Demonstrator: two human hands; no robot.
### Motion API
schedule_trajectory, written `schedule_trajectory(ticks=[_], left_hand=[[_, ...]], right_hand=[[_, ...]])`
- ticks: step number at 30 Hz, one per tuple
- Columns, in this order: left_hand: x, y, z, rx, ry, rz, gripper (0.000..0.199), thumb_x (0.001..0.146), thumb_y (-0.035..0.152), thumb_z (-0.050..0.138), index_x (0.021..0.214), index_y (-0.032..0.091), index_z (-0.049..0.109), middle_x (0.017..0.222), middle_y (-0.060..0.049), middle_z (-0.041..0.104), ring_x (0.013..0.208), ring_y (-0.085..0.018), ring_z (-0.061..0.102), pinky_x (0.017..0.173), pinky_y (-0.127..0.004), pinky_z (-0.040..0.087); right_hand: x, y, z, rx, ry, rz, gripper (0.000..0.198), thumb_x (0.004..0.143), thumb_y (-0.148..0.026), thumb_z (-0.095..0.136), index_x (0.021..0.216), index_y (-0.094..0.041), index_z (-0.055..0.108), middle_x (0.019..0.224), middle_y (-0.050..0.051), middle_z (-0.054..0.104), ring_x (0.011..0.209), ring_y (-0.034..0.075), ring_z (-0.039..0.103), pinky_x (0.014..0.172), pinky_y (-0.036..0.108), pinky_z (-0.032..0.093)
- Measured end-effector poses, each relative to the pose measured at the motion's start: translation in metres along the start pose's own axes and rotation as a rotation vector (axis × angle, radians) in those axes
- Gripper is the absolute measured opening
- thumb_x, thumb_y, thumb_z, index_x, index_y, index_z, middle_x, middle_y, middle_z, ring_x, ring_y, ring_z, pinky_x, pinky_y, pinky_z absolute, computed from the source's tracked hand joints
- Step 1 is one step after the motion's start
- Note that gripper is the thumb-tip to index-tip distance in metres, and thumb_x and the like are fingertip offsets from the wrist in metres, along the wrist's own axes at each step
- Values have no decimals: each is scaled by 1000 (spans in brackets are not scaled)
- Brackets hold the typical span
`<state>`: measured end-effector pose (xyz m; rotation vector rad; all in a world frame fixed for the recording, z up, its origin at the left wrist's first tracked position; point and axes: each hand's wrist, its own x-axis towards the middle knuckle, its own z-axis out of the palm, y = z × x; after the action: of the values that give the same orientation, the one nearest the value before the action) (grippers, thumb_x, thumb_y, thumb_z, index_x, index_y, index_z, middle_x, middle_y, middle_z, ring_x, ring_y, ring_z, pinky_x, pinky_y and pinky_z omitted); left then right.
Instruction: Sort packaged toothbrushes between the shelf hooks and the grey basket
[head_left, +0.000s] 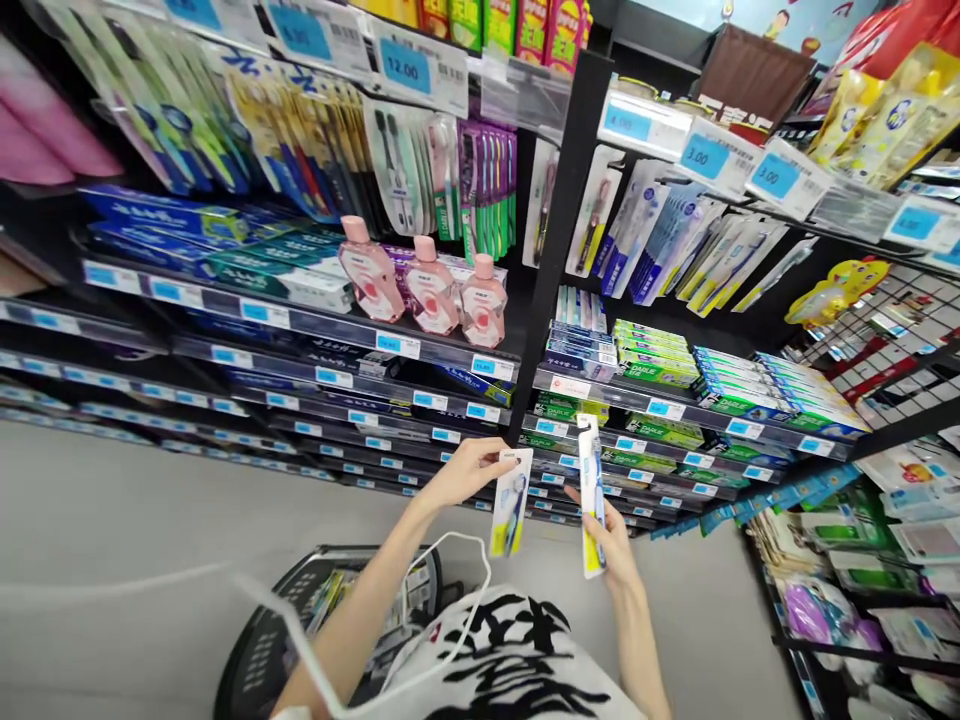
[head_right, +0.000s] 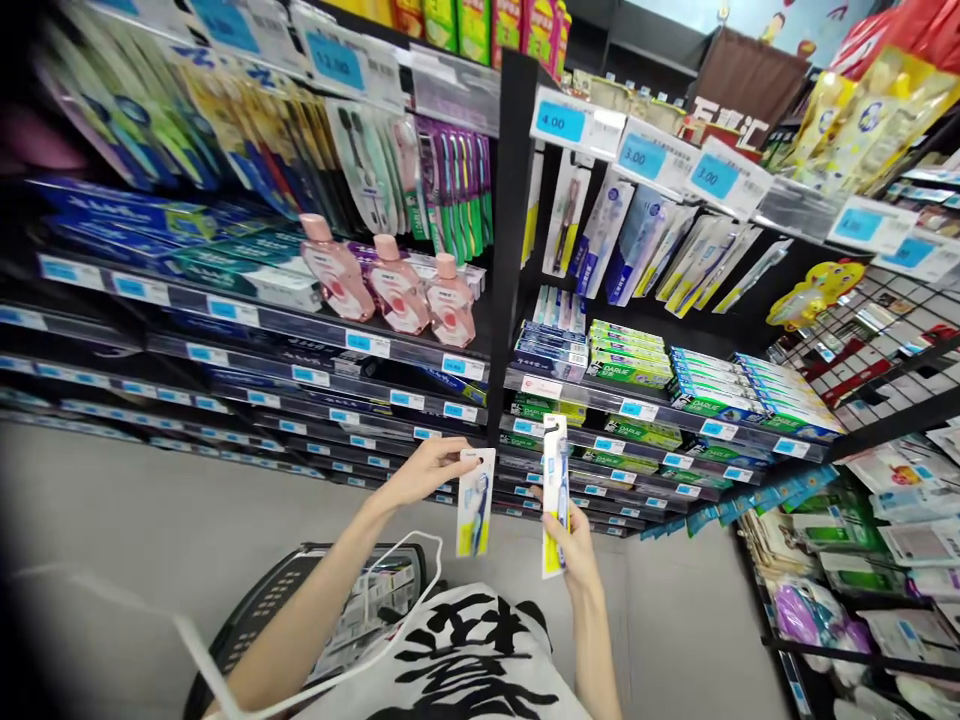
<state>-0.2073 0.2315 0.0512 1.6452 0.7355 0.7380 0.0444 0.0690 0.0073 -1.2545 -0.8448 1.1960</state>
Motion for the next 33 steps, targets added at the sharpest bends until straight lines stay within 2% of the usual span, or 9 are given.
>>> schedule_trajectory(ticks=[2,4,6,12,17,24,27,30,33], left_hand=[[3,-13,8,-177,66,-57,27,80,40,76,76,14,71,71,0,64,65,-15,57,61,-24,41],[5,-22,15,-268,107,-89,29,81,41,75,89,14,74,80,-3,71,72,-18,63,67,-26,47],[5,-26,20,-310,152,-112,33,83,44,73,99,15,74,89,-5,75,75,-19,66,70,-28,50],[5,-31,26,-366,273,-190,41,80,50,75,103,16,73,88,-8,75,73,-23,68,57,-29,55],[8,-36,34,-435,330,-194,45,79,51,76,107,17,72,96,-9,73,81,-24,68,57,-29,59],[14,-34,53,-540,366,-205,42,81,53,73,102,18,68,90,-4,70,70,-17,66,54,-23,55],[10,-35,61,-614,299,-243,48,83,56,70,113,20,63,98,-6,74,75,-21,72,62,-29,59],[1,-41,66,-571,101,-283,56,81,51,75,125,21,57,106,-9,76,83,-24,75,66,-32,60],[-8,-51,71,-484,-81,-234,59,74,39,84,123,16,61,108,-12,78,90,-25,74,77,-35,60]], right_hand=[[3,9,23,-22,-25,-13,32,75,-45,82,95,-21,76,97,5,75,73,18,56,70,29,44],[6,16,42,-66,-44,-18,30,70,-43,86,87,-20,74,80,1,70,67,15,51,63,27,41],[6,22,54,-89,-58,-9,32,69,-41,86,89,-20,74,72,-1,66,63,14,49,59,25,39],[3,30,60,-65,-40,-3,39,79,-45,77,108,-20,73,98,6,75,80,21,64,72,30,51],[3,35,59,-180,56,-34,38,72,-38,82,103,-18,70,93,6,76,73,19,64,67,29,53],[-3,40,63,-151,167,-19,41,68,-32,85,102,-18,66,91,4,75,72,18,65,66,29,55],[-6,42,61,-140,244,-21,42,67,-33,86,101,-18,66,87,3,74,70,17,62,64,28,54],[-7,45,58,-93,321,-22,44,67,-35,87,102,-17,65,87,4,73,71,17,62,65,29,54],[-5,45,57,-28,343,-14,48,66,-37,88,104,-18,66,92,6,74,76,20,65,71,31,55]])
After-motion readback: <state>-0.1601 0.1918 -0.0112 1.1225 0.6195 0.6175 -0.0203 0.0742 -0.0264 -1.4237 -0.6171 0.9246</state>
